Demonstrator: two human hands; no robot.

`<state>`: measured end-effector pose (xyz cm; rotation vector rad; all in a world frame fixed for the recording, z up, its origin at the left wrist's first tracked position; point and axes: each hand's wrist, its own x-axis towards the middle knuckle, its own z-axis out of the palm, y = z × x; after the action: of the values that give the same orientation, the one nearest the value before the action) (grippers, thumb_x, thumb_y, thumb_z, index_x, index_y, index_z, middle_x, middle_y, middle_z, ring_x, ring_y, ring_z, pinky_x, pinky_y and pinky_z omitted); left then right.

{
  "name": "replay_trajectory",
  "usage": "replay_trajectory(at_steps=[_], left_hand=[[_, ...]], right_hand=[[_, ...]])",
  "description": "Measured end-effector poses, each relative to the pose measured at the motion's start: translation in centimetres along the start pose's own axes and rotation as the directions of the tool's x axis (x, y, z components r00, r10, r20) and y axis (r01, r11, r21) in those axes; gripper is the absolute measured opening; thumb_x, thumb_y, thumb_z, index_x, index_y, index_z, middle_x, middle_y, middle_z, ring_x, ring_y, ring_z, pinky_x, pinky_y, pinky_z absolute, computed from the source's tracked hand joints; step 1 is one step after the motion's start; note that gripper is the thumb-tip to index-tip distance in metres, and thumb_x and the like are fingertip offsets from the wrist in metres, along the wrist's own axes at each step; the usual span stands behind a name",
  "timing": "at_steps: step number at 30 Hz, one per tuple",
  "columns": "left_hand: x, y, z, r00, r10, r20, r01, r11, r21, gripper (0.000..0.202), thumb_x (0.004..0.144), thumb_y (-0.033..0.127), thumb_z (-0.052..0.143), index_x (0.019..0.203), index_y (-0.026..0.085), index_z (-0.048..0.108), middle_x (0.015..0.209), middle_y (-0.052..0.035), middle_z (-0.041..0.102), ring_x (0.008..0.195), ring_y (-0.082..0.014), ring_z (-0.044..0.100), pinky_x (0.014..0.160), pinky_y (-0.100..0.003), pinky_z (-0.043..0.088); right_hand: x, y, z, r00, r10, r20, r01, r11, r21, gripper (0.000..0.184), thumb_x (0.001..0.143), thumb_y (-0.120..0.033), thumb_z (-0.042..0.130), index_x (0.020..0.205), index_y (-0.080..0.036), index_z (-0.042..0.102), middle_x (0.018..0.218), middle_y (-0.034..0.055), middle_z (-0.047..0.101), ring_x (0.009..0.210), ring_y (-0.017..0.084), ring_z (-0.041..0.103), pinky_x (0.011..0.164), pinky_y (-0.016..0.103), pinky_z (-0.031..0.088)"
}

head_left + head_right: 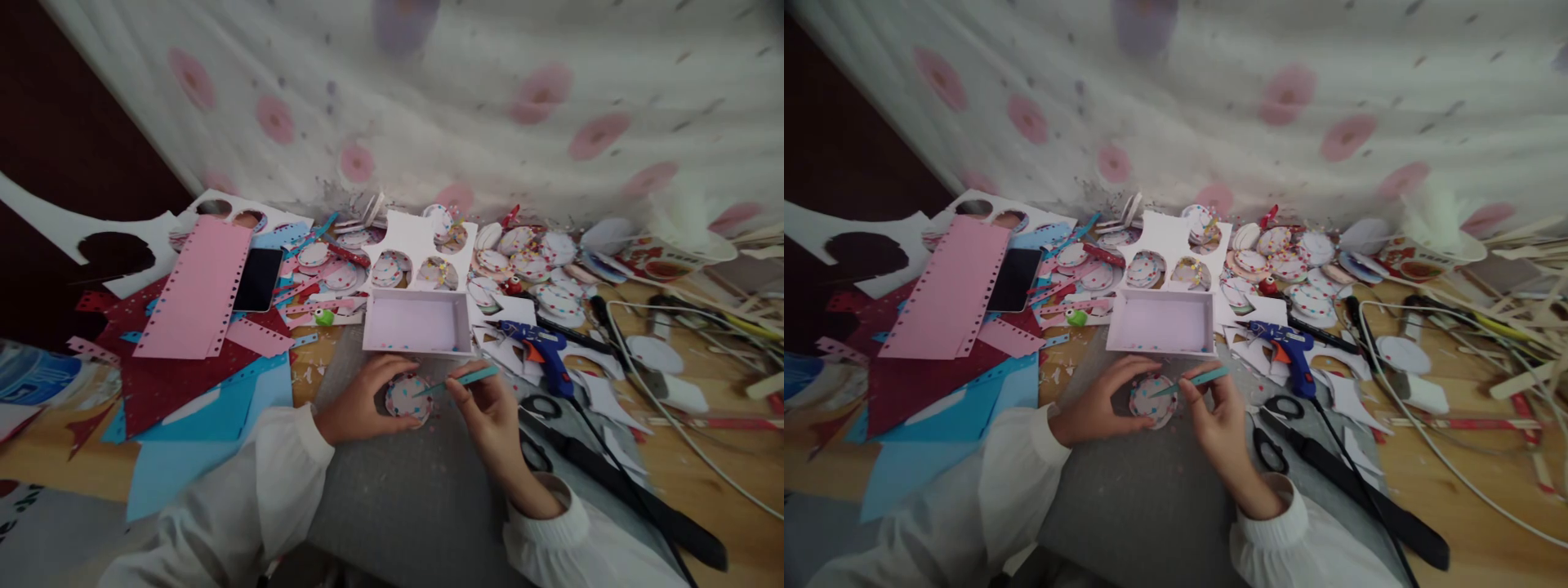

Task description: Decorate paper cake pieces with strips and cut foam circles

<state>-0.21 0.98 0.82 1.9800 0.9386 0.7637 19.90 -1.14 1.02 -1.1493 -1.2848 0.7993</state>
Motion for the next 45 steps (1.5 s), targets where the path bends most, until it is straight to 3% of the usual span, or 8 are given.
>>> replay_trajectory(at_steps=[8, 16, 29, 45], left_hand=[[0.04, -0.48, 0.20, 0.998, 0.064, -0.008, -0.064, 0.998, 0.021, 0.046, 0.076, 0.034, 0.077, 0.117, 0.021, 0.062, 0.122, -0.0111, 0.061, 0.117, -0.0256, 0.055, 0.102, -0.042, 0.042], [-0.01, -0.62, 0.26, 0.998, 0.067, 0.000, -0.067, 0.996, 0.053, 0.045, 0.077, 0.033, 0.076, 0.119, 0.023, 0.062, 0.123, -0.0097, 0.061, 0.116, -0.0252, 0.057, 0.101, -0.042, 0.044], [-0.04, -0.43, 0.18, 0.998, 0.066, 0.006, -0.066, 0.996, 0.062, 0.043, 0.078, 0.031, 0.075, 0.118, 0.023, 0.063, 0.122, -0.0102, 0.060, 0.117, -0.0253, 0.057, 0.101, -0.042, 0.045], [-0.04, -0.86, 0.28, 0.998, 0.065, 0.004, -0.066, 0.997, 0.044, 0.044, 0.077, 0.029, 0.076, 0.119, 0.023, 0.063, 0.123, -0.0099, 0.060, 0.117, -0.0249, 0.056, 0.102, -0.042, 0.045]], right_hand=[[-0.02, -0.01, 0.16, 0.999, -0.008, 0.033, 0.009, 1.000, -0.022, 0.016, 0.084, -0.035, 0.067, 0.080, -0.021, 0.063, 0.071, 0.0001, 0.062, 0.064, 0.015, 0.057, 0.057, 0.026, 0.046], [-0.10, 0.06, 0.18, 0.997, -0.045, 0.068, 0.047, 0.998, -0.038, 0.008, 0.085, -0.027, 0.067, 0.080, -0.021, 0.064, 0.072, -0.0006, 0.062, 0.065, 0.014, 0.058, 0.058, 0.024, 0.046], [-0.26, 0.33, -0.03, 0.997, 0.051, 0.059, -0.054, 0.997, 0.053, 0.009, 0.084, -0.029, 0.069, 0.083, -0.023, 0.064, 0.075, -0.0011, 0.061, 0.067, 0.013, 0.056, 0.062, 0.025, 0.046], [-0.45, 0.09, 0.06, 0.995, -0.035, 0.098, 0.037, 0.999, -0.024, 0.006, 0.086, -0.027, 0.066, 0.083, -0.022, 0.063, 0.075, -0.0001, 0.061, 0.069, 0.015, 0.057, 0.062, 0.026, 0.046]])
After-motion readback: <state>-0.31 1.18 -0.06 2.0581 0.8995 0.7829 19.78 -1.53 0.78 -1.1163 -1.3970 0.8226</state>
